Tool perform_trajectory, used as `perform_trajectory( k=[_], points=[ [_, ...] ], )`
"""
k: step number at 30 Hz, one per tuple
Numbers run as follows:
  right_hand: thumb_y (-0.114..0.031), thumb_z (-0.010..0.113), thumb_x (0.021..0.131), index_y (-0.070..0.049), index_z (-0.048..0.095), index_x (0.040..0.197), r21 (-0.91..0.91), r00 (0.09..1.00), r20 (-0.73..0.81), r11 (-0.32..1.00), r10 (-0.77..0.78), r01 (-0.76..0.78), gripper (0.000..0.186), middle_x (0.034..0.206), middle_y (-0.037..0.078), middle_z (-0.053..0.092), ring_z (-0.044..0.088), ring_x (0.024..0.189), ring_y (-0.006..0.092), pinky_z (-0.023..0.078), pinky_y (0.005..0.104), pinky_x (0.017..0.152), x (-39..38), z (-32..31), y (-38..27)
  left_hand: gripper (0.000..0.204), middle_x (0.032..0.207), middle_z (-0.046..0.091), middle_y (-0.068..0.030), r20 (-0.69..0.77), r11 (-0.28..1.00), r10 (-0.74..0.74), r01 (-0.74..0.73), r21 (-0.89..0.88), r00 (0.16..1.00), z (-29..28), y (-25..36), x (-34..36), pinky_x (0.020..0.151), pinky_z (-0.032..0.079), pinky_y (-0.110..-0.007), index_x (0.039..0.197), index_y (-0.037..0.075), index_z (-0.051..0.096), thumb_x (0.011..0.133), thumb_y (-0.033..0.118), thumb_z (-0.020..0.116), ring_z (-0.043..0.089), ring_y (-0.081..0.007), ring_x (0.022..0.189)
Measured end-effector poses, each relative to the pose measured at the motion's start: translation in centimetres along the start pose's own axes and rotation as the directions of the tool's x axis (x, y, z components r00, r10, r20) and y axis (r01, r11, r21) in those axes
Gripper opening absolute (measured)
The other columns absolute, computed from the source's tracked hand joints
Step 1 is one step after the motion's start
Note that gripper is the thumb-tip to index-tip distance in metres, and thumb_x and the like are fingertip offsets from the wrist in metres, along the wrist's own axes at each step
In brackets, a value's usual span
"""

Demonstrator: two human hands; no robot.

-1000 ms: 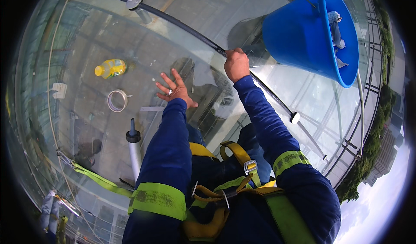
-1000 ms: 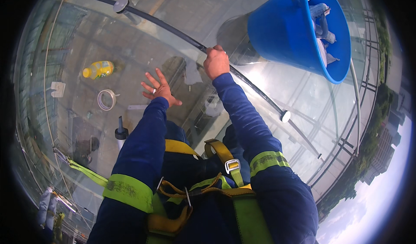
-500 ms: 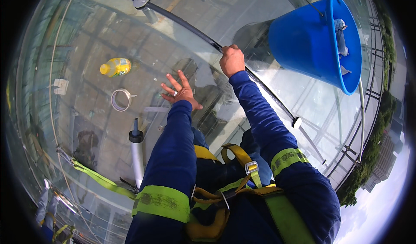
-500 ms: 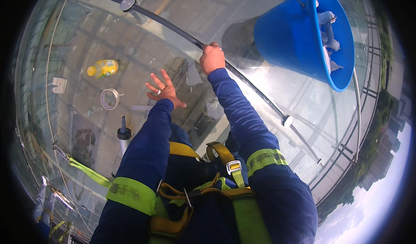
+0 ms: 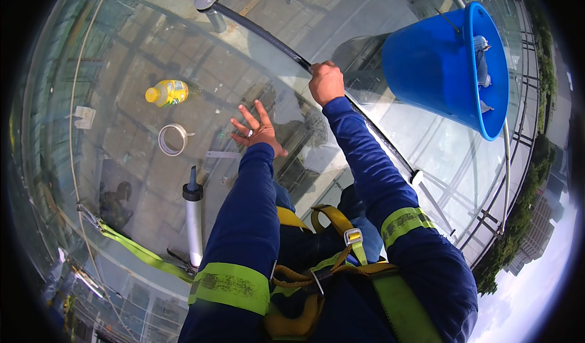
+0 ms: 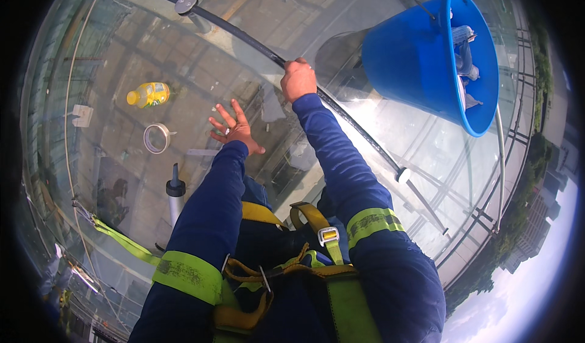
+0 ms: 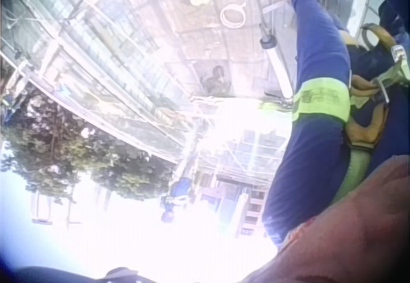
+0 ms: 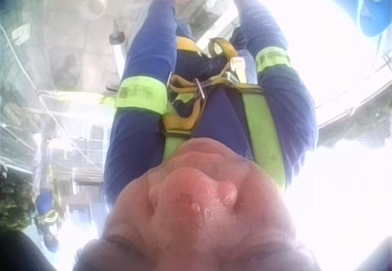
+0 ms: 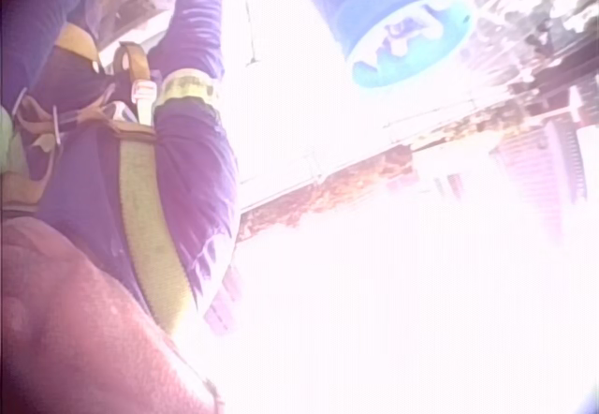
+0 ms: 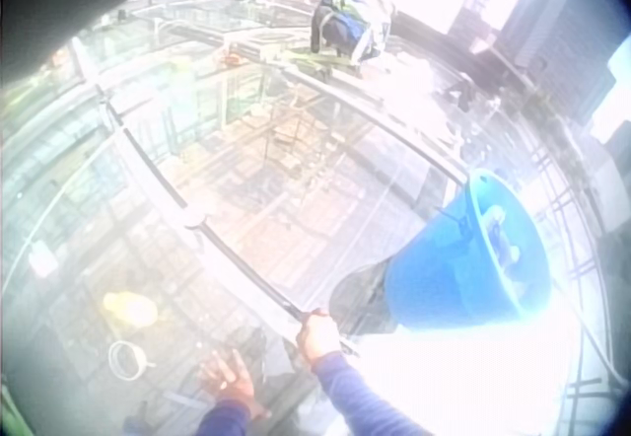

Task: The person cleans a joint on a glass roof structure using a cloth and then applies a sealant using a small tool, periodically wiping the tool and throwing away used wipes in a blue bucket.

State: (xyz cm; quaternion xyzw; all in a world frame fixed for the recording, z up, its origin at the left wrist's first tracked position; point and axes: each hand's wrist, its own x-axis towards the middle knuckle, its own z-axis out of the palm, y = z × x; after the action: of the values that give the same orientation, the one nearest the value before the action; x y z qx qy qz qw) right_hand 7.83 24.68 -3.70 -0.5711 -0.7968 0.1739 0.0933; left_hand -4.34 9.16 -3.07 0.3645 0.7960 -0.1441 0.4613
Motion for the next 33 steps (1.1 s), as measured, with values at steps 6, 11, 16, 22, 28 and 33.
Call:
perform_trajectory(
  k=[6, 11, 16, 22, 28, 33],
  points=[
    [-0.003, 0.057, 0.075, -0.001, 0.072, 0.086, 0.063, 0.999, -0.024, 0.997, -0.036, 0.038, 0.019, 0.098, 0.024, 0.066, 0.066, 0.087, 0.0447, 0.054, 0.0491, 0.081, 0.6, -0.3, -1.8, 0.16, 0.155, -0.037, -0.0257, 0.004, 1.0, -0.008, 0.008, 0.006, 1.0, -0.3, -0.2, -0.2, 0.114, 0.0, -0.07, 0.149, 0.024, -0.036, 0.059, 0.034, 0.096, -0.025, -0.0574, 0.141],
    [-0.003, 0.056, 0.074, 0.0, 0.072, 0.085, 0.028, 0.999, -0.012, 0.999, -0.031, 0.031, 0.019, 0.096, 0.025, 0.066, 0.066, 0.086, 0.0446, 0.054, 0.0492, 0.081, 1.2, 0.6, -1.6, 0.16, 0.155, -0.036, -0.0261, 0.004, 1.0, 0.008, -0.009, 0.007, 1.0, -0.3, 0.1, -0.2, 0.113, 0.0, -0.071, 0.149, 0.023, -0.035, 0.059, 0.035, 0.096, -0.024, -0.0577, 0.141],
    [-0.004, 0.057, 0.075, 0.0, 0.072, 0.085, 0.05, 0.999, -0.024, 0.998, -0.036, 0.037, 0.019, 0.097, 0.025, 0.066, 0.066, 0.086, 0.0452, 0.054, 0.0492, 0.081, 2.1, 0.2, -2.9, 0.159, 0.155, -0.036, -0.0263, 0.016, 1.0, 0.0, 0.0, 0.002, 1.0, -0.4, -0.3, -0.2, 0.113, 0.001, -0.071, 0.15, 0.023, -0.035, 0.059, 0.034, 0.096, -0.024, -0.0584, 0.141],
    [-0.004, 0.056, 0.075, 0.0, 0.072, 0.085, 0.025, 0.999, -0.027, 0.999, -0.031, 0.032, 0.019, 0.096, 0.026, 0.065, 0.066, 0.087, 0.0456, 0.054, 0.0496, 0.081, 3.2, 1.2, -3.4, 0.16, 0.155, -0.035, -0.0264, 0.006, 1.0, 0.022, -0.022, 0.011, 1.0, -0.1, -0.1, 0.2, 0.113, 0.001, -0.071, 0.15, 0.023, -0.034, 0.058, 0.035, 0.096, -0.023, -0.0587, 0.141],
    [-0.004, 0.057, 0.076, -0.002, 0.074, 0.09, 0.037, 0.998, -0.014, 0.997, -0.064, 0.065, 0.022, 0.098, 0.025, 0.066, 0.066, 0.087, 0.045, 0.054, 0.0494, 0.082, 4.1, 1.6, -4.7, 0.16, 0.156, -0.034, -0.0265, -0.002, 1.0, 0.008, -0.008, 0.014, 1.0, -0.1, -0.7, 0.1, 0.113, 0.0, -0.07, 0.15, 0.023, -0.034, 0.058, 0.035, 0.096, -0.023, -0.0585, 0.142],
    [-0.005, 0.059, 0.076, -0.004, 0.076, 0.094, -0.019, 0.999, -0.009, 0.998, -0.053, 0.053, 0.025, 0.096, 0.024, 0.067, 0.066, 0.087, 0.0434, 0.055, 0.0479, 0.083, 5.0, 2.4, -4.5, 0.159, 0.156, -0.034, -0.0259, -0.016, 1.0, 0.029, -0.029, 0.005, 0.999, -0.2, 0.0, 0.0, 0.113, 0.001, -0.071, 0.151, 0.024, -0.032, 0.058, 0.034, 0.096, -0.021, -0.0581, 0.142]
  ],
)
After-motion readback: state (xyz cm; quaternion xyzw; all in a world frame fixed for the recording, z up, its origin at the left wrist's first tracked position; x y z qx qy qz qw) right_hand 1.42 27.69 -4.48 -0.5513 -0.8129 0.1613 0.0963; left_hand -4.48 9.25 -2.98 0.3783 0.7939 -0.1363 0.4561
